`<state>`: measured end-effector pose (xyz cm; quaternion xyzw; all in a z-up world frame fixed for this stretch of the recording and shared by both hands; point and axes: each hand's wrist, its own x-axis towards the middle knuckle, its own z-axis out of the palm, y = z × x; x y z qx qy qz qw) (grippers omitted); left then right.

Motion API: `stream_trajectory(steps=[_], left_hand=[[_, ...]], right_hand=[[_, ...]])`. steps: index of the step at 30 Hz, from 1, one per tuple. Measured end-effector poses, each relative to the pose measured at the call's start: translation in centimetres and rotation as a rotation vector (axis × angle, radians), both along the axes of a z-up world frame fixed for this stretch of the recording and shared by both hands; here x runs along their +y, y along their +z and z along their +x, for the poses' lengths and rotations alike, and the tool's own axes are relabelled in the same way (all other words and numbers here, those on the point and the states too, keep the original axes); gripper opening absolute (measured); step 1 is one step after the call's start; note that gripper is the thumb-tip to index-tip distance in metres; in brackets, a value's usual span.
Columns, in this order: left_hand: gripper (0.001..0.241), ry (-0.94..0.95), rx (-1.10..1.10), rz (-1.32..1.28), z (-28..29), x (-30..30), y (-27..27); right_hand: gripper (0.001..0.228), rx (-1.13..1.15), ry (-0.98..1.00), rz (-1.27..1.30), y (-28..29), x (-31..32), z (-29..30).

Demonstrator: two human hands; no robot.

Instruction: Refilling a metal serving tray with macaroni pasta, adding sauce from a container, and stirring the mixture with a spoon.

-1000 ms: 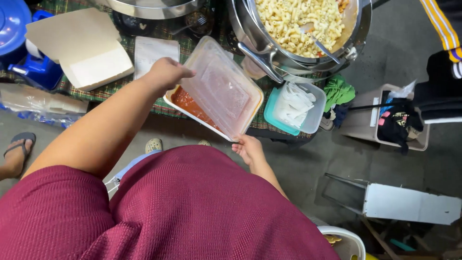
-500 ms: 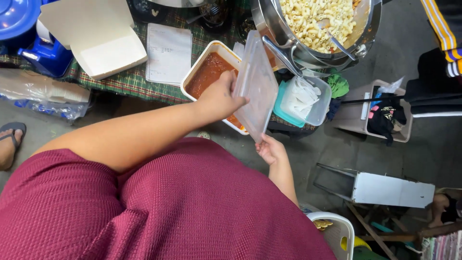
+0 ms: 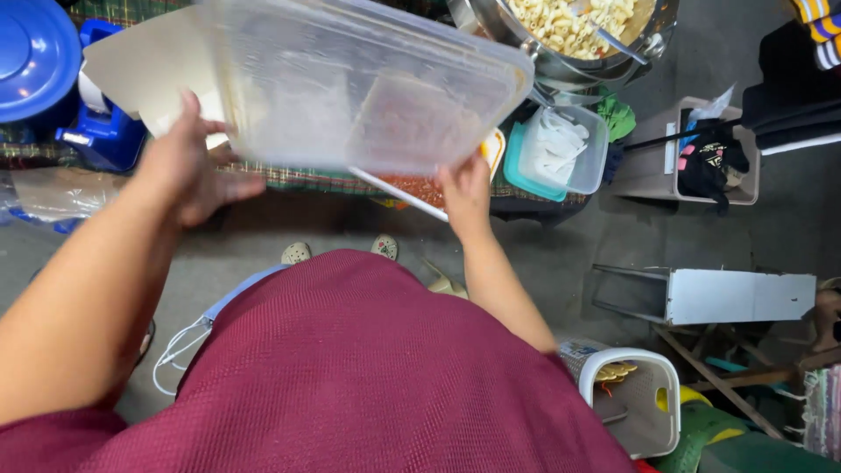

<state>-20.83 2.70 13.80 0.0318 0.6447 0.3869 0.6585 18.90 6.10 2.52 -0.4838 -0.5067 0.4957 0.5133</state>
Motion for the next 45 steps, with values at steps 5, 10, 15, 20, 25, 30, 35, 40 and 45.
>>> stream_trajectory(steps=[5, 10, 15, 20, 25, 30, 35, 40, 45], left_hand=[[0.032, 0.235, -0.414, 0.361, -2.4, 0.1, 3.3], [0.049, 0.567, -0.325, 0.326, -5.0, -2.4, 6.8], [0.082, 0.268, -0.492, 0.699, -11.7, -7.2, 4.7], [0.065, -0.273, -0.581, 0.169, -24.7, -7.5, -7.3], [0.094, -0.264, 0.543, 0.061, -20.0, -14.5, -4.2], [0.055, -0.106, 0.302, -0.483, -27.1, -13.5, -17.3], [0.053, -0.09, -1.09, 0.47, -24.9, -13.7, -16.4], [0.118, -0.065, -0.518, 0.693, -13.0, -11.2, -2.6], [0.056, -0.072, 0.211, 0.665, -7.1, -8.3, 1.2]], right_hand=[[0.05, -0.151, -0.028, 0.278, 6.1, 5.7, -4.9], [0.031, -0.612, 0.04, 0.389, 6.1, 9.6, -4.6], [0.025, -1.367, 0.446, 0.192, 3.2, 12.1, -4.3], [0.029, -1.826, 0.755, 0.092, 0.6, 14.8, -4.9], [0.024, -1.887, 0.872, 0.1, 0.9, 15.0, -4.1], [0.028, -1.459, 0.582, -0.067, 1.6, 14.1, 1.3], [0.012, -0.993, 0.202, -0.35, -3.5, 13.1, 6.9], [0.011, -0.494, -0.11, -0.767, -3.8, 10.6, 7.9], [0.048, -0.058, -0.277, -1.008, -2.9, 10.0, 7.7]])
